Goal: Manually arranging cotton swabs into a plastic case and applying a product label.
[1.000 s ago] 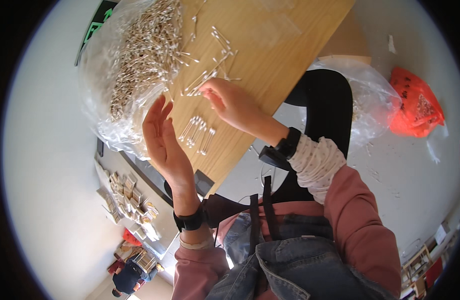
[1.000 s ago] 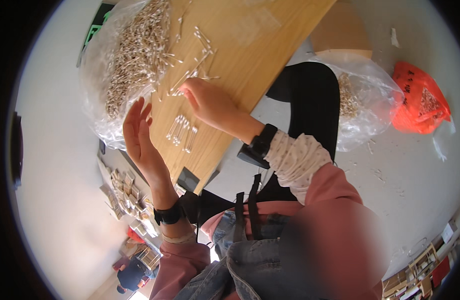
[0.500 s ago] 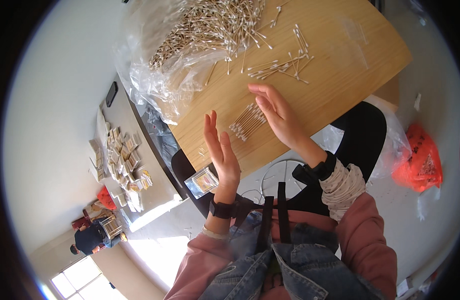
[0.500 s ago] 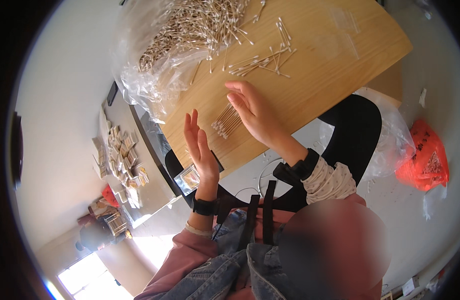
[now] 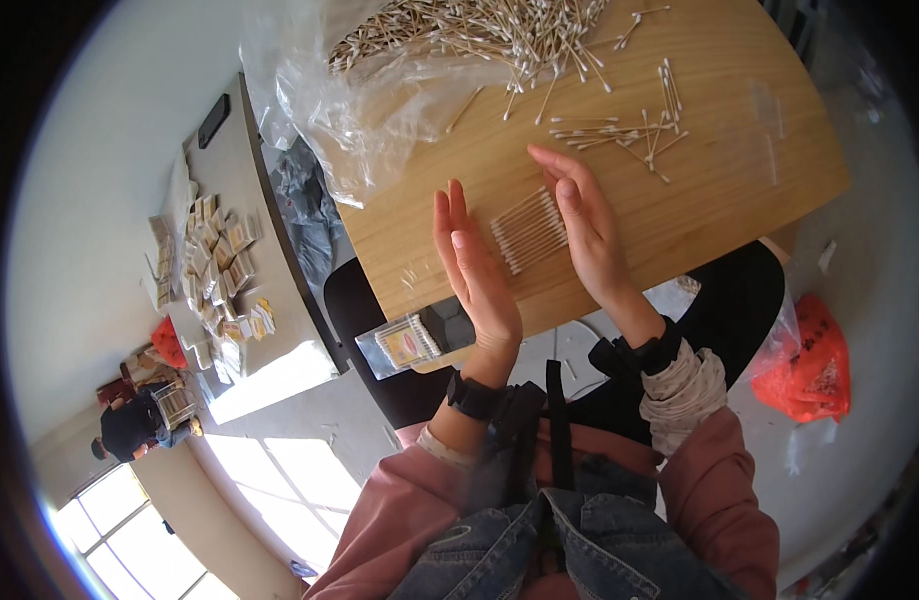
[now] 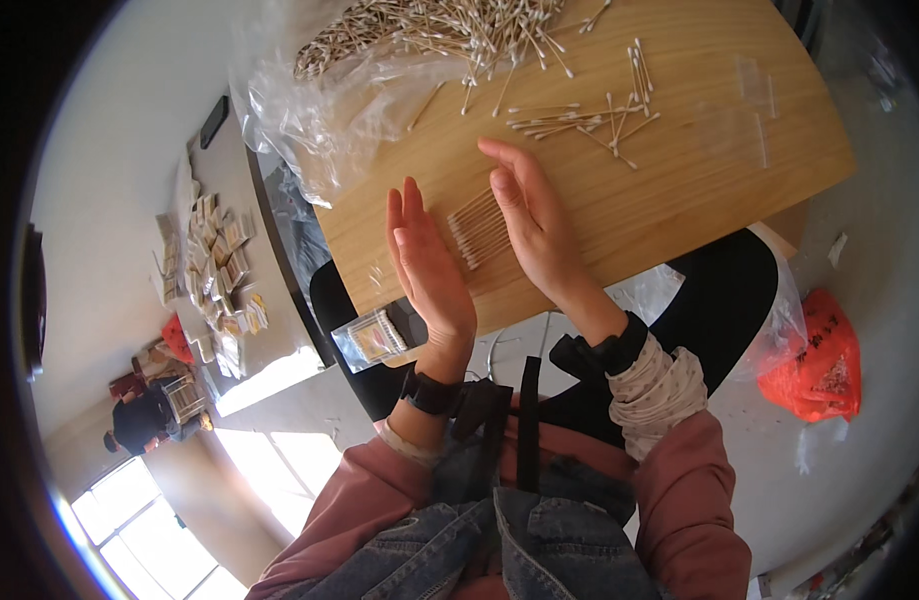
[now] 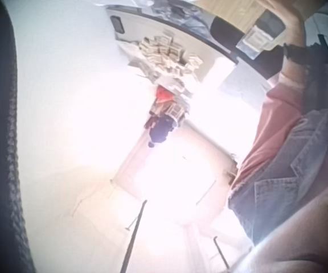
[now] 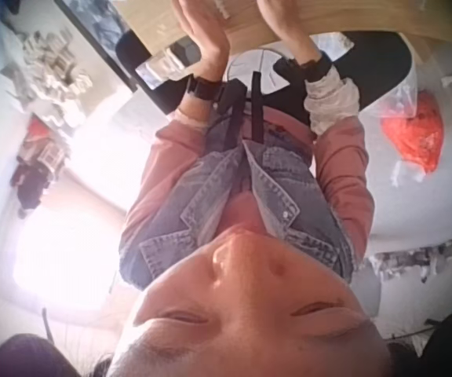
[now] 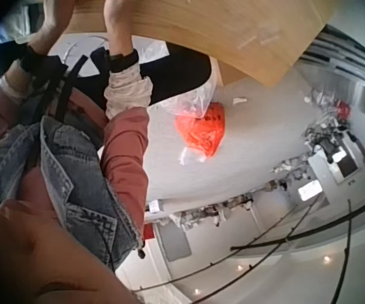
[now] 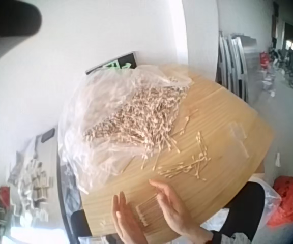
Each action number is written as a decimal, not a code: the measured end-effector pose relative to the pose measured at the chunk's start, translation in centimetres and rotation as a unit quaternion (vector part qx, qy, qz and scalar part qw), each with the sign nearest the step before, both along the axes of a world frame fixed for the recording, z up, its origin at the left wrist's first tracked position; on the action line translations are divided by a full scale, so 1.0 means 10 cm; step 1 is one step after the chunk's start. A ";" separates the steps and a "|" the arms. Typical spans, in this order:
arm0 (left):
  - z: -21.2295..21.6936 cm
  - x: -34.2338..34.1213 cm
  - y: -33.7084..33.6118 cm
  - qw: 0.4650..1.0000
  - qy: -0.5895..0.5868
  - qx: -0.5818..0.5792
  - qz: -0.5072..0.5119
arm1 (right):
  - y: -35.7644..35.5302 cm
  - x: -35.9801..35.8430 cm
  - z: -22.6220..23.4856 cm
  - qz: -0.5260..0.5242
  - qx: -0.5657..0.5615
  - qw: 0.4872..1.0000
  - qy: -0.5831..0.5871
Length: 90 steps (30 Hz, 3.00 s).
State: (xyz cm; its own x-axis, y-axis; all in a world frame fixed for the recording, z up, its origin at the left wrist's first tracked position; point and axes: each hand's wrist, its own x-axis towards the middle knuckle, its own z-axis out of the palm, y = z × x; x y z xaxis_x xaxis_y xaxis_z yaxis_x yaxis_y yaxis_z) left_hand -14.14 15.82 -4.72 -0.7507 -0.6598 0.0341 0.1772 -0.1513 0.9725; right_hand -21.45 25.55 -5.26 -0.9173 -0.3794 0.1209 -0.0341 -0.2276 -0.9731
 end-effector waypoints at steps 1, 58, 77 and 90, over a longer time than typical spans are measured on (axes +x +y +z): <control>-0.02 -0.02 0.00 1.000 0.008 0.012 -0.016 | -0.01 0.01 0.00 0.001 0.002 1.000 -0.002; -0.01 0.23 -0.17 0.677 -0.245 -0.653 -0.234 | 0.65 -0.21 0.10 0.129 0.288 0.916 0.249; 0.00 0.22 -0.16 0.676 -0.247 -0.653 -0.234 | 0.58 -0.21 0.09 0.069 0.289 0.924 0.240; 0.01 0.22 -0.16 0.679 -0.246 -0.652 -0.231 | 0.55 -0.21 0.08 0.055 0.301 0.915 0.261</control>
